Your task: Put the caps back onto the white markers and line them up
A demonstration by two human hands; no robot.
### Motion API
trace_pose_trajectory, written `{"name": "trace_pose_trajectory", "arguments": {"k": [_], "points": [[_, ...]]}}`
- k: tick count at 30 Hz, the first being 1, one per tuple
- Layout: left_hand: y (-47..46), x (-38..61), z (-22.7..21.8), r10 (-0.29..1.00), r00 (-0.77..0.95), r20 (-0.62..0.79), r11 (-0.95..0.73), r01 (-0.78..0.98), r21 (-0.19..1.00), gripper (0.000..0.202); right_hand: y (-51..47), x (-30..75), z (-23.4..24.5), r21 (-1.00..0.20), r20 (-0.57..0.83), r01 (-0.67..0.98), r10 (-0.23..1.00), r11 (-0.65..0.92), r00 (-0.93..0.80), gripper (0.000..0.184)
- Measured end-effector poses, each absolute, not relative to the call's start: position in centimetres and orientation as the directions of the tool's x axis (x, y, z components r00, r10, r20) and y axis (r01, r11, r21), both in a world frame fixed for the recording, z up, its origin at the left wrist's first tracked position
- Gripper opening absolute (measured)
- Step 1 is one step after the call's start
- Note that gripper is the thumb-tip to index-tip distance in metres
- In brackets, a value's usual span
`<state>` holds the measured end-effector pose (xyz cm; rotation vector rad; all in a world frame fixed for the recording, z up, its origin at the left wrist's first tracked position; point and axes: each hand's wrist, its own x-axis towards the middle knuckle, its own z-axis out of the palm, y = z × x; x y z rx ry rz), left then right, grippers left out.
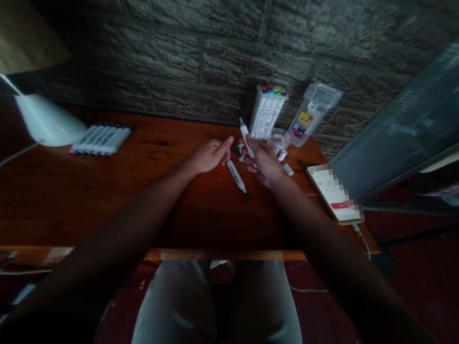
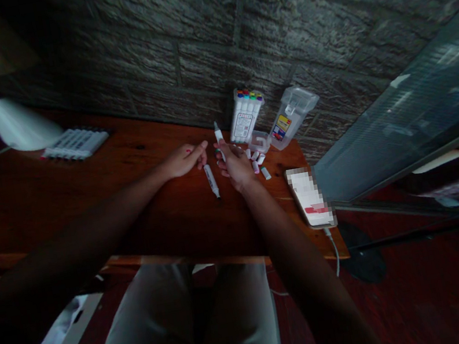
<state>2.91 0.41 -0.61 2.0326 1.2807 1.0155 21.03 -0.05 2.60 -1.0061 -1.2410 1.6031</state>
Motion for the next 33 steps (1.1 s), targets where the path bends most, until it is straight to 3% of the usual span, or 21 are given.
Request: {"name": "trace_pose_trajectory", "arguments": {"k": [4,9,15,21,33], "points": [[0.42,2.93,-0.61,0.911,0.271,0.311,-0.411,0.524,0.746,0.075,-0.29,20.93,2.77,-0.974,-0.124,-0.141,0.935,-0.179,-0.331,0.034],[0.42,2.95,-0.61,0.914,0.264,0.309,-0.405,0.529,0.746,0.075,-0.56,20.92,3.06,-0.978,-0.101,-0.132,0.92,-0.162,-0.379,0.047],[0.43,2.9,-0.61,0.919,0.263,0.294,-0.392,0.53,0.752,0.073,-0.61,20.91,2.77,-0.986,-0.094,-0.094,0.918,-0.14,-0.386,0.042],[0.38,2.94,-0.53,0.916,0.266,0.3,-0.399,0.536,0.744,0.074,-0.18,21.3,2.77,-0.982,-0.096,-0.115,0.927,-0.147,-0.364,0.057],[0.55,2.83,-0.78,0.914,0.266,0.307,-0.405,0.517,0.754,0.076,-0.41,21.26,3.0,-0.985,-0.123,-0.066,0.919,-0.159,-0.374,0.061]]}}
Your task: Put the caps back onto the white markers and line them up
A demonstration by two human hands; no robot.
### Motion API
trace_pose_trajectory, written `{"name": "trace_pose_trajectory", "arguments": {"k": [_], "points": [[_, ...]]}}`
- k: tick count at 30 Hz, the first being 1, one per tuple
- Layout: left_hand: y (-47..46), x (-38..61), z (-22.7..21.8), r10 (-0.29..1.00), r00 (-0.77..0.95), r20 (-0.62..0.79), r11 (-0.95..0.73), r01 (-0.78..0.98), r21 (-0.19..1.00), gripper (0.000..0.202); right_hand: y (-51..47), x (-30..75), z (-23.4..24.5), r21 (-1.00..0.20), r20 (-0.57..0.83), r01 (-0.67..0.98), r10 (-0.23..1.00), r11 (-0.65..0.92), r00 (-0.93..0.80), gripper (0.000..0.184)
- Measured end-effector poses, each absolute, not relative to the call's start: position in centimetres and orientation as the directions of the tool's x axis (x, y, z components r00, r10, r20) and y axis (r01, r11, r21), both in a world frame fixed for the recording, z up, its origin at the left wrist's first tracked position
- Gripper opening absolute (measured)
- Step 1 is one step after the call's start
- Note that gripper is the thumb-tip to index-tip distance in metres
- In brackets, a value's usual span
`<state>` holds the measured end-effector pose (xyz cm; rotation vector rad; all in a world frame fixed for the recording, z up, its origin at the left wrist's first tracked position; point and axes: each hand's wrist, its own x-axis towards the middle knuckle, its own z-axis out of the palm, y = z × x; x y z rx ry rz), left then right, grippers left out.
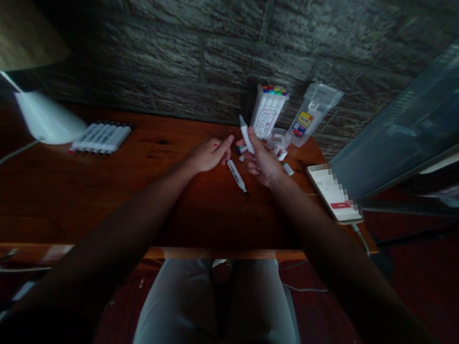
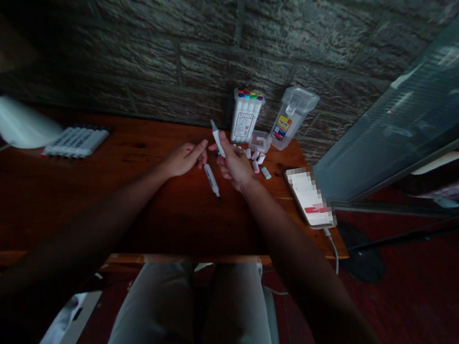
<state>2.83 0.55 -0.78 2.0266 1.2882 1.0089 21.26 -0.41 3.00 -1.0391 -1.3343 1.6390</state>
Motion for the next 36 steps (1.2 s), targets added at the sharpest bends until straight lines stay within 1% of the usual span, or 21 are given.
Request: {"name": "trace_pose_trajectory", "arguments": {"k": [4,9,15,18,22,25,29,32,36], "points": [[0.6,2.9,-0.7,0.914,0.269,0.305,-0.405,0.525,0.749,0.076,-0.3,21.4,3.1,-0.986,-0.116,-0.076,0.929,-0.151,-0.351,0.06],[0.3,3.0,-0.4,0.92,0.254,0.297,-0.39,0.545,0.742,0.073,-0.6,21.0,3.3,-0.988,-0.146,-0.01,0.936,-0.157,-0.32,0.061],[0.3,2.9,-0.5,0.911,0.266,0.315,-0.411,0.527,0.743,0.074,-0.9,20.4,3.2,-0.991,-0.134,0.028,0.93,-0.132,-0.341,0.061],[0.4,2.9,-0.6,0.909,0.269,0.318,-0.415,0.528,0.74,0.076,-0.8,20.5,2.9,-0.991,-0.121,-0.01,0.942,-0.131,-0.314,0.06],[0.5,2.9,-0.6,0.905,0.282,0.319,-0.424,0.528,0.736,0.078,-0.3,21.1,2.8,-0.991,-0.013,-0.128,0.969,-0.047,-0.248,0.051],[0.5,2.9,-0.6,0.908,0.279,0.312,-0.416,0.521,0.745,0.078,0.0,21.4,2.7,-0.986,0.027,-0.166,0.966,-0.017,-0.259,0.046],[0.5,2.9,-0.7,0.904,0.287,0.318,-0.425,0.513,0.746,0.076,0.0,21.3,2.4,-0.989,0.003,-0.139,0.948,-0.044,-0.318,0.045],[0.5,2.9,-0.7,0.905,0.287,0.315,-0.423,0.516,0.745,0.076,0.0,21.0,2.2,-0.988,-0.022,-0.134,0.936,-0.073,-0.351,0.048],[0.5,2.9,-0.8,0.915,0.265,0.304,-0.401,0.526,0.75,0.076,0.4,21.1,2.0,-0.981,-0.056,-0.157,0.946,-0.111,-0.319,0.048]]}}
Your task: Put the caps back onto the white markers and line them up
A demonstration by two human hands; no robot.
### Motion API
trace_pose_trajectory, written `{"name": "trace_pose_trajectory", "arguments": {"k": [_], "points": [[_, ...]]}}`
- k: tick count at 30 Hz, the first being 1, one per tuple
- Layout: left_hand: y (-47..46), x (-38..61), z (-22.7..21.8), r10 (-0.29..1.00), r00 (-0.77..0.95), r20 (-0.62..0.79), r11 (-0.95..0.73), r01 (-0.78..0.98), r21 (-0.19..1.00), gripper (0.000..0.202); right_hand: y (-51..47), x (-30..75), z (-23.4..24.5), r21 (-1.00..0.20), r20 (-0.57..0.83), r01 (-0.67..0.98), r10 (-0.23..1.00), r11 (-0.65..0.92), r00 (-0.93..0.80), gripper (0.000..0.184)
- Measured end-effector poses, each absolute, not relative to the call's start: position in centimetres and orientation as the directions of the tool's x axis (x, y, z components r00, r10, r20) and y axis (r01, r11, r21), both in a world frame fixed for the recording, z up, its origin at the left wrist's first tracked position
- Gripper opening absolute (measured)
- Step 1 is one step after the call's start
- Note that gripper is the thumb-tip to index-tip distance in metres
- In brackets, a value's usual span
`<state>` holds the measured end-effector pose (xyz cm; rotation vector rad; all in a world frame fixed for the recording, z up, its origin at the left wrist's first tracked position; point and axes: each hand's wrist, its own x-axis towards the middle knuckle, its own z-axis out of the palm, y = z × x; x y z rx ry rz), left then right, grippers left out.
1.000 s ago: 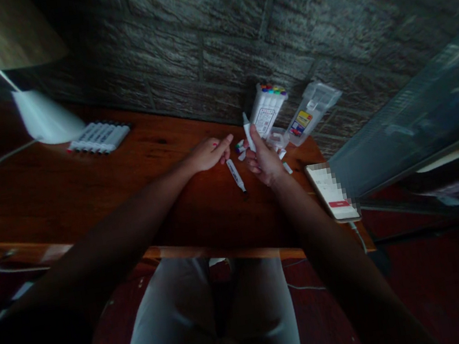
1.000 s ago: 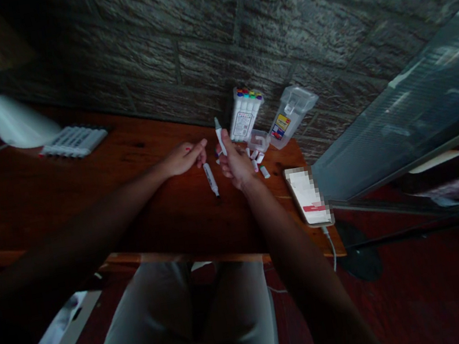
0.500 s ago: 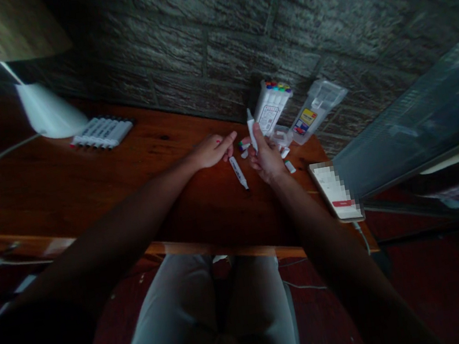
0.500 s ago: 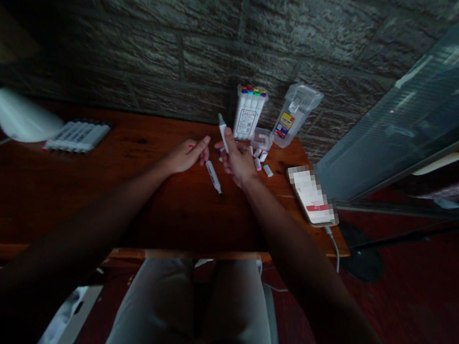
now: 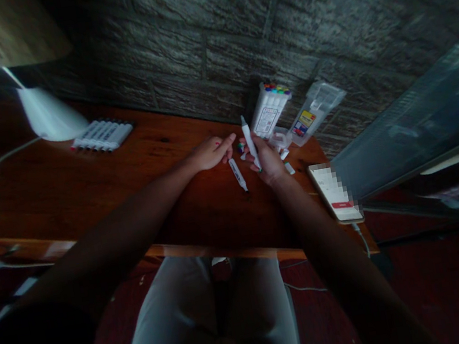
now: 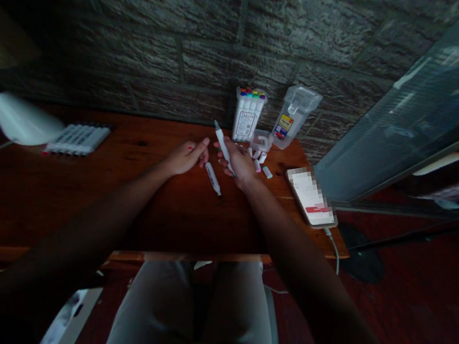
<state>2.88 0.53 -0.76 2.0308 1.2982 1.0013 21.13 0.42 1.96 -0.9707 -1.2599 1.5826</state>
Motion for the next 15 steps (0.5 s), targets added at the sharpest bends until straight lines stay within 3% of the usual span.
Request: {"name": "trace_pose_trajectory", "arguments": {"k": [9,15], "points": [[0.5,2.93,-0.64,0.92,0.26,0.292,-0.389,0.524,0.758,0.077,0.9,20.96,1.9,-0.968,-0.132,-0.17,0.947,-0.187,-0.292,0.04],[0.43,2.9,-0.6,0.915,0.266,0.304,-0.401,0.517,0.756,0.076,0.46,21.04,1.91,-0.977,-0.086,-0.165,0.958,-0.135,-0.275,0.036]]}}
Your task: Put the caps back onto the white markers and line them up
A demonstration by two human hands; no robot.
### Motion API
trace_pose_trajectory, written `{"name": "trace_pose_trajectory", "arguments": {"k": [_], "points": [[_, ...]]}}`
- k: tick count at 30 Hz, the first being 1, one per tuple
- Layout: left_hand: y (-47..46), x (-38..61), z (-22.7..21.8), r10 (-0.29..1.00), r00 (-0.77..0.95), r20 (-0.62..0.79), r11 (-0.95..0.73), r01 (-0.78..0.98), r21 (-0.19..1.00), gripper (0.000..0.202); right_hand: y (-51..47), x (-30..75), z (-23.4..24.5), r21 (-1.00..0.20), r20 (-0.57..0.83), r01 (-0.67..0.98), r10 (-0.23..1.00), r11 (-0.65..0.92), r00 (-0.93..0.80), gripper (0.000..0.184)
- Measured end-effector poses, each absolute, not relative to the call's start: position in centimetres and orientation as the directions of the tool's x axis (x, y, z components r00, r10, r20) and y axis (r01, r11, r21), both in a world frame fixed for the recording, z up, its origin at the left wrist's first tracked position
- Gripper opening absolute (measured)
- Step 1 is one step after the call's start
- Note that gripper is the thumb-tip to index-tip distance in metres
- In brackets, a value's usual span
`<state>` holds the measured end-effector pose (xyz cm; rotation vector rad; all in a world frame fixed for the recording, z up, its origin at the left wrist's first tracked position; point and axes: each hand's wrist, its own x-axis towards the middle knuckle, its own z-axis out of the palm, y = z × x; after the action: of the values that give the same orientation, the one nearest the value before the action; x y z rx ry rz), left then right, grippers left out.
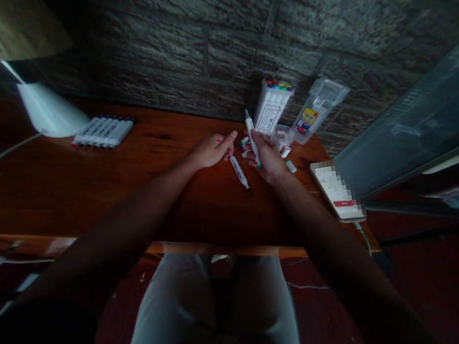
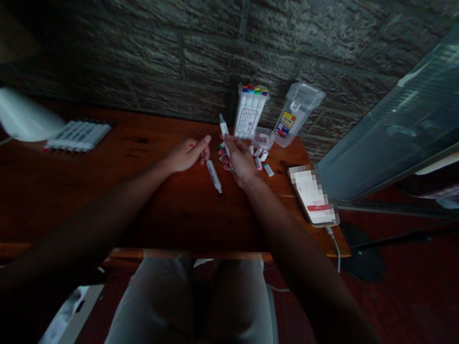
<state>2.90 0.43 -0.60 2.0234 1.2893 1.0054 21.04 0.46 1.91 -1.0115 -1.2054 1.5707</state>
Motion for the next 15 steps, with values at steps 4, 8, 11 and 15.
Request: {"name": "trace_pose_trajectory", "arguments": {"k": [4,8,11,15], "points": [[0.46,2.91,-0.63,0.919,0.259,0.298,-0.392,0.513,0.764,0.077,0.2,21.11,2.3,-0.977,-0.127,-0.127,0.95,-0.169,-0.287,0.041],[0.49,2.95,-0.63,0.913,0.266,0.309,-0.406,0.517,0.754,0.076,0.14,21.06,2.37,-0.977,-0.134,-0.115,0.939,-0.178,-0.316,0.039],[0.45,2.99,-0.58,0.918,0.253,0.304,-0.394,0.524,0.755,0.075,0.13,21.03,2.18,-0.978,-0.123,-0.121,0.942,-0.168,-0.313,0.037],[0.44,2.96,-0.59,0.915,0.262,0.307,-0.403,0.528,0.748,0.076,0.22,21.02,2.0,-0.976,-0.119,-0.144,0.954,-0.163,-0.275,0.038]]}}
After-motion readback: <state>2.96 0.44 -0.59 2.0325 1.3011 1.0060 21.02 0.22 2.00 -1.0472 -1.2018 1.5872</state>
